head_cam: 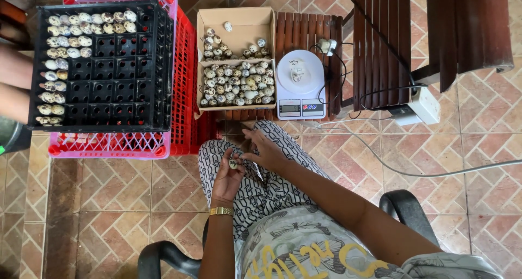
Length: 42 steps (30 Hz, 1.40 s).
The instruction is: Weighing quail eggs on a digital scale and sorting them into a tray
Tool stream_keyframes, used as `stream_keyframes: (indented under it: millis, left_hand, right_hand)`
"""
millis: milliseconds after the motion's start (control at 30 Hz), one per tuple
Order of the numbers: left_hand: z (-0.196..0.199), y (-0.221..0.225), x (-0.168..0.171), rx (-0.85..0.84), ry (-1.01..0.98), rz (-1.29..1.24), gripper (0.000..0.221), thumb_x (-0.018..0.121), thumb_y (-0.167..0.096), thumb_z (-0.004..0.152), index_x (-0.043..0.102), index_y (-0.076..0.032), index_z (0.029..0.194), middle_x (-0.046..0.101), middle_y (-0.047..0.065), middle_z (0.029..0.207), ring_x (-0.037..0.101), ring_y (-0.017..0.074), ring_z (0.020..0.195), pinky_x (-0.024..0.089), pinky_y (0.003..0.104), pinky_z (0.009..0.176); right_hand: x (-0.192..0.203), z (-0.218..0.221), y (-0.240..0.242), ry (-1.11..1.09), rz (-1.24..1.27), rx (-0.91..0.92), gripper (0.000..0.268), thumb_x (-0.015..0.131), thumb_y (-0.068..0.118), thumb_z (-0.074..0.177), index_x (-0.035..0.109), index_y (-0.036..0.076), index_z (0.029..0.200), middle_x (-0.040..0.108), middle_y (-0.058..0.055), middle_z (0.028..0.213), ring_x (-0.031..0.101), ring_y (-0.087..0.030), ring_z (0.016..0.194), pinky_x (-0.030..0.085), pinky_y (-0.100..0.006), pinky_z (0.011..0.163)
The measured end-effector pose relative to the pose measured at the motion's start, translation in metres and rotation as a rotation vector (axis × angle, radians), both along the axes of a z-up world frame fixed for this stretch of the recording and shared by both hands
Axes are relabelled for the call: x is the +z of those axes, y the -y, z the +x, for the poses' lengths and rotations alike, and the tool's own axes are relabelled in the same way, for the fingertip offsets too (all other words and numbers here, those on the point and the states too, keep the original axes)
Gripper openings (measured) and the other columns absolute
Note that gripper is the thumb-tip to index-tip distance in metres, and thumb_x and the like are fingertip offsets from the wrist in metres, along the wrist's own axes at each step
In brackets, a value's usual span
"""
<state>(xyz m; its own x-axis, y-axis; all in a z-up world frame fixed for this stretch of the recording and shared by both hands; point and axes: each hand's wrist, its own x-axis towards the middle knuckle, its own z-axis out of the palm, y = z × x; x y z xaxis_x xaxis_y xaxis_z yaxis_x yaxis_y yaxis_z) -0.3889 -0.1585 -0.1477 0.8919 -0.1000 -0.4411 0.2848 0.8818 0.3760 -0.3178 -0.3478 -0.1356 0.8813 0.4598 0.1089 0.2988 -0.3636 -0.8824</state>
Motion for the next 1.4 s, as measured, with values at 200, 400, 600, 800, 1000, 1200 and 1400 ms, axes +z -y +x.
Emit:
stream_keyframes:
  millis: [200,400,600,800,1000,1200,1400]
  left_hand:
    - [0.000,-0.001,-0.002,-0.017,0.007,0.020,0.046,0.062,-0.031,0.101,0.049,-0.011,0.139,0.063,0.007,0.116,0.064,0.0189,0.103,0.054,0.028,0.083]
    - [0.000,-0.002,-0.002,-0.020,0.005,0.024,0.050,0.061,-0.031,0.102,0.045,-0.009,0.143,0.062,0.007,0.118,0.064,0.0200,0.105,0.055,0.029,0.083]
    - [0.000,-0.001,-0.003,-0.014,0.003,0.020,0.049,0.061,-0.032,0.102,0.046,-0.009,0.143,0.061,0.007,0.118,0.063,0.0200,0.105,0.054,0.028,0.084]
    - [-0.001,0.001,0.002,0.003,0.001,0.003,0.045,0.062,-0.030,0.101,0.051,-0.010,0.140,0.062,0.007,0.117,0.063,0.0210,0.105,0.055,0.028,0.082]
    - [-0.001,-0.002,-0.002,-0.013,0.000,-0.009,0.042,0.060,-0.029,0.102,0.052,-0.010,0.139,0.062,0.008,0.117,0.063,0.0215,0.106,0.055,0.028,0.083]
    - [0.000,-0.001,0.003,-0.014,0.000,-0.009,0.043,0.062,-0.029,0.100,0.053,-0.010,0.138,0.063,0.008,0.115,0.064,0.0209,0.104,0.055,0.027,0.082]
    - [0.001,-0.002,0.003,-0.027,0.020,-0.019,0.041,0.061,-0.029,0.101,0.053,-0.010,0.137,0.064,0.009,0.113,0.066,0.0226,0.104,0.056,0.027,0.082]
  right_hand:
    - [0.004,-0.001,0.003,0.002,-0.003,0.004,0.077,0.070,0.039,0.100,0.032,0.006,0.159,0.053,-0.018,0.130,0.069,-0.030,0.094,0.060,-0.044,0.072]
    - [0.001,-0.001,0.002,-0.001,0.027,-0.011,0.076,0.071,0.037,0.100,0.033,0.006,0.158,0.052,-0.020,0.131,0.068,-0.032,0.092,0.059,-0.046,0.070]
    - [0.012,0.001,0.004,-0.035,0.051,0.000,0.075,0.070,0.036,0.101,0.032,0.006,0.158,0.051,-0.020,0.131,0.067,-0.032,0.093,0.059,-0.045,0.072]
    - [0.037,0.011,0.009,-0.034,0.099,-0.185,0.057,0.074,0.020,0.097,0.050,0.014,0.148,0.050,-0.014,0.131,0.066,-0.041,0.108,0.059,-0.052,0.087]
    - [0.019,0.062,0.051,0.114,-0.065,-0.502,0.040,0.081,0.016,0.091,0.066,0.007,0.127,0.054,-0.013,0.122,0.065,-0.033,0.109,0.058,-0.041,0.091]
    - [-0.001,0.121,0.110,0.264,-0.266,-0.814,0.020,0.083,0.008,0.087,0.074,0.015,0.103,0.055,-0.008,0.121,0.061,-0.033,0.110,0.052,-0.043,0.088]
    - [0.004,0.160,0.132,0.038,-0.721,-0.810,0.011,0.084,0.020,0.088,0.077,0.022,0.097,0.047,0.001,0.133,0.049,-0.029,0.121,0.049,-0.044,0.090]
